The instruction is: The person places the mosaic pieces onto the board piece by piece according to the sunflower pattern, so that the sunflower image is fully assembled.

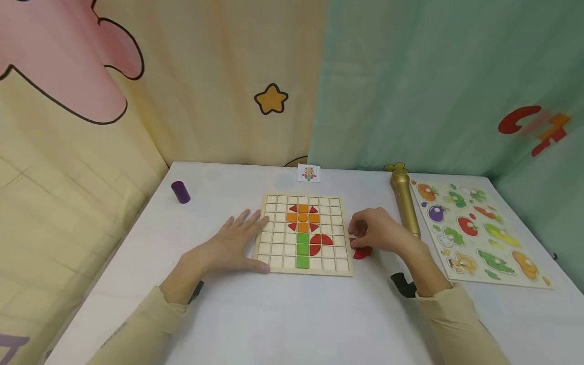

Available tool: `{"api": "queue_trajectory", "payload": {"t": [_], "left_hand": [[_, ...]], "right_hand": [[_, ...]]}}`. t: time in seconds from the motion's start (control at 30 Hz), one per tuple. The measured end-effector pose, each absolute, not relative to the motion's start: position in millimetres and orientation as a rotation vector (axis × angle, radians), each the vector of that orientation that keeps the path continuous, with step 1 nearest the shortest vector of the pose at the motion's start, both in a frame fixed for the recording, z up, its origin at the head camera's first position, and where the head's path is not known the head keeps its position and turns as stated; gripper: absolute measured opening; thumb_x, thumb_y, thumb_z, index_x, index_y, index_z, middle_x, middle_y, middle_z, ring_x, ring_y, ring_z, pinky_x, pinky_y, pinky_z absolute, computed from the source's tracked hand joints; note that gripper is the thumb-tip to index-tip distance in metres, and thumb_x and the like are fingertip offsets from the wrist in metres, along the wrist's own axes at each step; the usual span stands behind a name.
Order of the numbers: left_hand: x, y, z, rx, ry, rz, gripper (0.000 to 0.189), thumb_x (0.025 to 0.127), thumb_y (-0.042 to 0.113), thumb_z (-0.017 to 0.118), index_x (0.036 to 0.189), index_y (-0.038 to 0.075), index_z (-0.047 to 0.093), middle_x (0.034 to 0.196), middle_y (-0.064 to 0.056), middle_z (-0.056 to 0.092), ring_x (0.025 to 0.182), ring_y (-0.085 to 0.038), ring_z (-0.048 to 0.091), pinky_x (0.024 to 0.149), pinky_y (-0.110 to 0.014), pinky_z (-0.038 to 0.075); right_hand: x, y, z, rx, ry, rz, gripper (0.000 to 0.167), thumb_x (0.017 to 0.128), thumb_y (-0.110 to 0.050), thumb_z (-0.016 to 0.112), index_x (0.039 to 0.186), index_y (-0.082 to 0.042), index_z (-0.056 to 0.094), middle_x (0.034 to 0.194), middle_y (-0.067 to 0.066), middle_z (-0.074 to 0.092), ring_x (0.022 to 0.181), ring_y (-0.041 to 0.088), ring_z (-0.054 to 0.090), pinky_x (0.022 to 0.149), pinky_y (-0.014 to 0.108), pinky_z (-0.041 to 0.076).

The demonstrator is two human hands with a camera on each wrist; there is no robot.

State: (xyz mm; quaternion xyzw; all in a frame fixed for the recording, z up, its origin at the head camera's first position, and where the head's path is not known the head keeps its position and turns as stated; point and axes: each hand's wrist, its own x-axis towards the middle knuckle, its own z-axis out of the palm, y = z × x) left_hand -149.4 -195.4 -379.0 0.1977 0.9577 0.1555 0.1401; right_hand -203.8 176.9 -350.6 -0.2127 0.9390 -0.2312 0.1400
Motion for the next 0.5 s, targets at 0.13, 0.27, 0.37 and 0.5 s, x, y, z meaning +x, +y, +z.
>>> {"api": "queue_trajectory", "payload": {"t": [0.13, 0.27, 0.37, 0.5], "left_hand": [[-153.4, -199.7, -373.0, 0.564, 2.793, 0.437, 0.123, 0.079, 0.072, 0.08, 0.17, 0.016, 0.019, 0.178, -0.012, 0.011, 0.165, -0.041, 0.001, 0.131, -0.065, 0.004], [-153.5, -200.7, -371.5, 0.553, 2.777, 0.446, 0.124, 0.078, 0.071, 0.081, 0.17, 0.014, 0.02, 0.178, -0.014, 0.01, 0.164, -0.042, 0.001, 0.13, -0.066, 0.003], [-152.6, -198.7, -373.8, 0.558, 2.767, 0.458, 0.123, 0.079, 0.071, 0.08, 0.17, 0.013, 0.021, 0.178, -0.015, 0.011, 0.164, -0.043, 0.002, 0.13, -0.067, 0.004], [-152.0, -194.6, -379.2, 0.568, 2.756, 0.479, 0.122, 0.079, 0.069, 0.081, 0.169, 0.014, 0.022, 0.178, -0.015, 0.011, 0.164, -0.043, 0.002, 0.13, -0.067, 0.004]], "right_hand": [[-209.9, 169.4, -349.3, -0.607, 2.74, -0.668, 0.019, 0.084, -0.01, 0.088, 0.096, -0.007, 0.074, 0.087, 0.004, 0.069, 0.083, 0.02, 0.061, 0.075, 0.031, 0.057], [-211.3, 168.3, -349.5, -0.608, 2.732, -0.661, 0.017, 0.085, -0.008, 0.087, 0.095, -0.007, 0.074, 0.086, 0.004, 0.069, 0.082, 0.019, 0.061, 0.073, 0.03, 0.057], [-209.7, 171.4, -350.6, -0.614, 2.74, -0.66, 0.015, 0.085, -0.006, 0.085, 0.094, -0.007, 0.074, 0.085, 0.003, 0.069, 0.079, 0.018, 0.062, 0.071, 0.029, 0.057], [-204.8, 176.5, -352.6, -0.587, 2.749, -0.679, 0.014, 0.085, -0.005, 0.084, 0.096, -0.007, 0.074, 0.086, 0.004, 0.07, 0.079, 0.019, 0.062, 0.071, 0.029, 0.058]]}}
